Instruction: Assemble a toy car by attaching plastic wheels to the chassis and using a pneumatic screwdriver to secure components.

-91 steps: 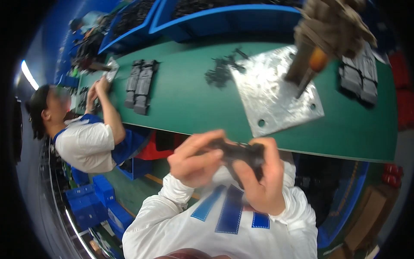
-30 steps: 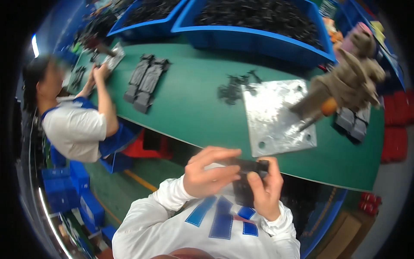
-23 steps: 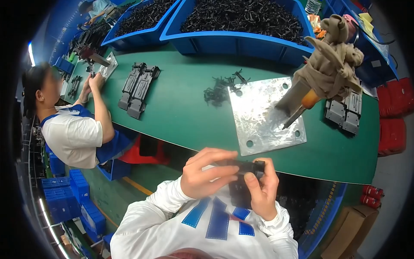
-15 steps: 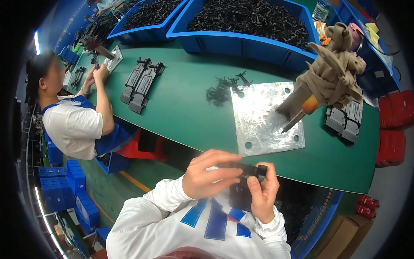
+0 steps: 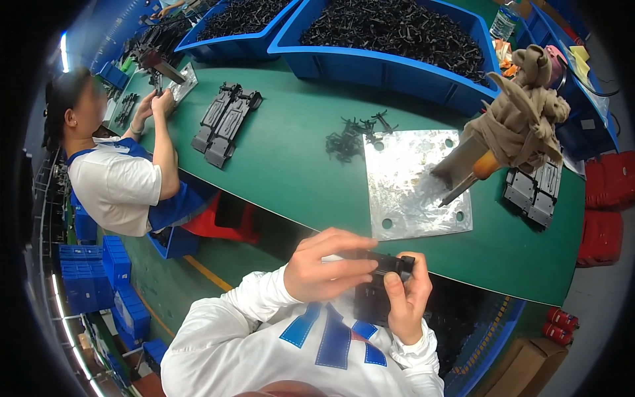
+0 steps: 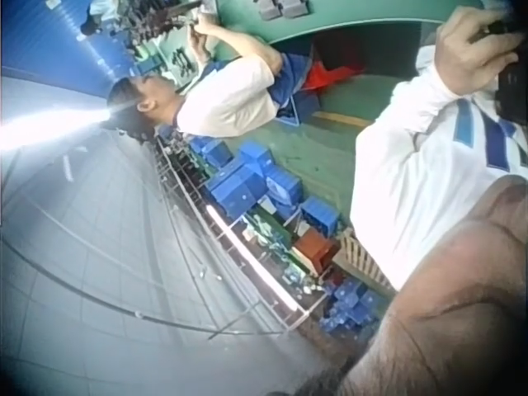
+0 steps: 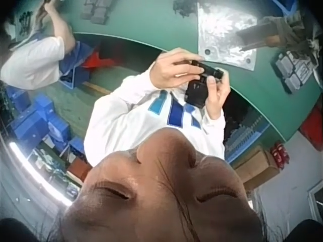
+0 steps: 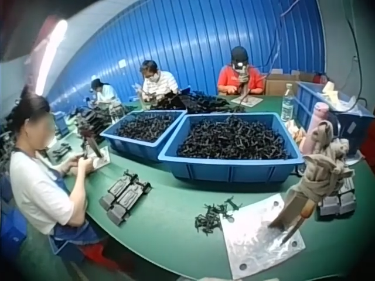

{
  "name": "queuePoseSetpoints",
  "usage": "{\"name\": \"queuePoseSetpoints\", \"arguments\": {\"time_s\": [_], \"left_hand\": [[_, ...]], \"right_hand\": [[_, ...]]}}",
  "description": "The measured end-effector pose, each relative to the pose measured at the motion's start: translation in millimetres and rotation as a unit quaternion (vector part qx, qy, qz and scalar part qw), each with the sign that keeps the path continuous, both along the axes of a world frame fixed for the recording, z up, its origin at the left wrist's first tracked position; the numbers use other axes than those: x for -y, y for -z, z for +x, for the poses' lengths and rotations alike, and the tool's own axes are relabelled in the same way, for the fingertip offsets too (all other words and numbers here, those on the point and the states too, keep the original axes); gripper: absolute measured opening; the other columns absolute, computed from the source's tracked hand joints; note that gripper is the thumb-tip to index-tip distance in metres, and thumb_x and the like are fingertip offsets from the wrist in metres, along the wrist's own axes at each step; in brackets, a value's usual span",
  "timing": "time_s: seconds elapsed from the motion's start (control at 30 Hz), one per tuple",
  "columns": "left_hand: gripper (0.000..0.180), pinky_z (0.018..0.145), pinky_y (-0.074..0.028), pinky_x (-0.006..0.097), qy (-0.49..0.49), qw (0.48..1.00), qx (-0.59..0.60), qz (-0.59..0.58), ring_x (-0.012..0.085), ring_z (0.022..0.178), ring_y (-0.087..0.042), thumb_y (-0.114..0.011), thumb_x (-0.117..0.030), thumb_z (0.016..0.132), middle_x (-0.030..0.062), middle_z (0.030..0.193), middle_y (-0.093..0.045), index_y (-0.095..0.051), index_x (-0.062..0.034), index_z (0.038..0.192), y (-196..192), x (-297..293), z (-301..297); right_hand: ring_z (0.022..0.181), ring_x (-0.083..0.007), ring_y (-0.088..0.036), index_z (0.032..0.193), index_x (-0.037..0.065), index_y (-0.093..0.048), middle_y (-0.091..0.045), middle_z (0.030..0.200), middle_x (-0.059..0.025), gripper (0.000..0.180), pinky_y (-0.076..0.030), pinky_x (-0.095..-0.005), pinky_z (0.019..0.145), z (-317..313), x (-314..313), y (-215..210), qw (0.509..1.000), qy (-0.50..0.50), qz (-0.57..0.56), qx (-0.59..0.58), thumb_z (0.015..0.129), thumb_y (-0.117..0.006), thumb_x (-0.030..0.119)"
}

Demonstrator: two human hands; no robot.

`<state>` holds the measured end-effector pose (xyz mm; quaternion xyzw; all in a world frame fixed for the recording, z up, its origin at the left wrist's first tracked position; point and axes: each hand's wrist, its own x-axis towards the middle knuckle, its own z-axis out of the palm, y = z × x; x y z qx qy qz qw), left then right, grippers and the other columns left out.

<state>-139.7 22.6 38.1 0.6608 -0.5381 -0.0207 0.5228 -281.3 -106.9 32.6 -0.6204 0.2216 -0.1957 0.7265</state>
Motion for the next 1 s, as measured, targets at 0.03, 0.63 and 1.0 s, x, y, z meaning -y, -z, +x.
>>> {"name": "queuePoseSetpoints", "arguments": {"time_s": [0.03,0.63,1.0], "left_hand": [[0.029,0.073,-0.054,0.034,0.002,1.0,-0.003,-0.002,0.0267,0.088,-0.064,-0.078,-0.005,0.068,0.0113,0.114,-0.065,-0.072,-0.0055,0.097,0,-1,1],[0.031,0.069,-0.054,0.033,0.002,0.999,-0.029,-0.024,0.0261,0.083,-0.064,-0.08,-0.01,0.069,0.0112,0.115,-0.066,-0.072,-0.0067,0.099,8,-7,13],[0.036,0.069,-0.054,0.033,-0.064,0.997,-0.034,-0.017,0.0259,0.079,-0.066,-0.083,-0.008,0.065,0.0103,0.11,-0.069,-0.073,-0.0078,0.099,9,-13,17]], "right_hand": [[0.075,-0.0055,-0.043,0.107,0.0,-0.048,-0.051,0.087,-0.0004,0.033,-0.037,-0.0206,0.066,1,-1,0,1.0,-0.001,0.001,-0.001,0.094,-0.063,0.027],[0.086,-0.0099,-0.051,0.11,-0.001,-0.049,-0.055,0.095,-0.0049,0.036,-0.043,-0.0227,0.077,12,-9,-4,0.999,0.021,0.025,0.0,0.093,-0.064,0.028],[0.094,-0.0095,-0.052,0.117,0.001,-0.052,-0.059,0.106,-0.0043,0.029,-0.042,-0.0234,0.083,28,-3,1,0.998,-0.032,0.057,0.019,0.092,-0.062,0.012]]}}
